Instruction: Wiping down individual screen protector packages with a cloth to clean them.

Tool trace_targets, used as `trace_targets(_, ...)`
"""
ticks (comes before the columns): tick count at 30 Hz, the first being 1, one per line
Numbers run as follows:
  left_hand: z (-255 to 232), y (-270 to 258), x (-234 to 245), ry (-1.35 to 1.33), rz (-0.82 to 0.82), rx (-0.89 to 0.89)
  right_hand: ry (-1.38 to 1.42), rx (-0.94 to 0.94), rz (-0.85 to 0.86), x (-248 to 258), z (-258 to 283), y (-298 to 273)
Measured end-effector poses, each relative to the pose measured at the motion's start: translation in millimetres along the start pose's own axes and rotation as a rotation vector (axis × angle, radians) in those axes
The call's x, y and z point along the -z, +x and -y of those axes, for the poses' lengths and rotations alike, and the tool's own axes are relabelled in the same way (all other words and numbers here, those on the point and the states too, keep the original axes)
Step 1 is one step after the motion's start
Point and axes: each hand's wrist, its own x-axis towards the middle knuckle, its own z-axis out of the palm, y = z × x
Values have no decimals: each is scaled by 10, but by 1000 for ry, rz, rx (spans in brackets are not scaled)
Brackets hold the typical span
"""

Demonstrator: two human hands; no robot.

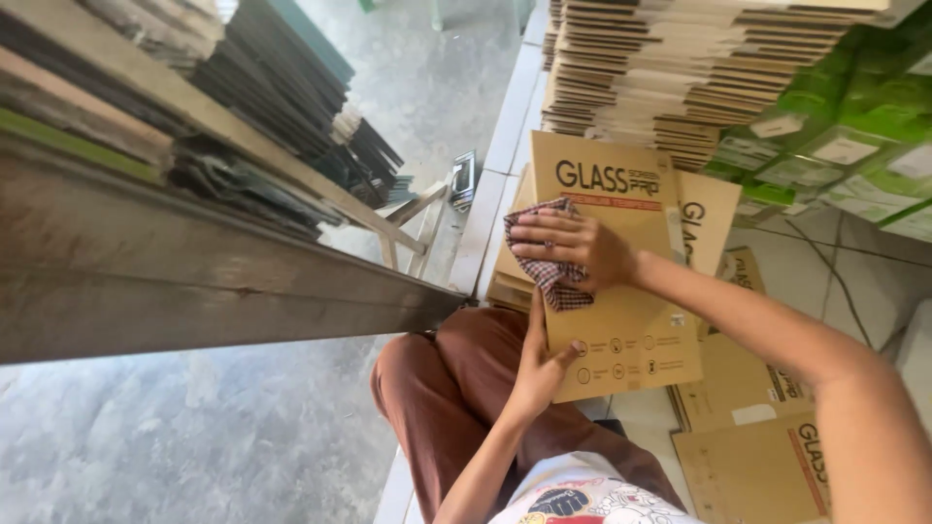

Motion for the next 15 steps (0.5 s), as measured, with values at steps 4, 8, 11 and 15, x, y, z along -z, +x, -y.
trace_targets(4, -183, -79, -233, -65, -165, 97, 15, -513, -183, 108, -29, -456)
trace_targets(8, -105, -38, -262, -232, -339, 228, -68, -929, -280, 30, 131, -1380)
trace_targets(11, -7, -54, -319, -282, -319, 194, -146, -1030, -237, -27, 1128, -1517)
trace_targets(15, -46, -11, -412, -554, -236, 137, -107, -779, -235, 7, 1961, -879)
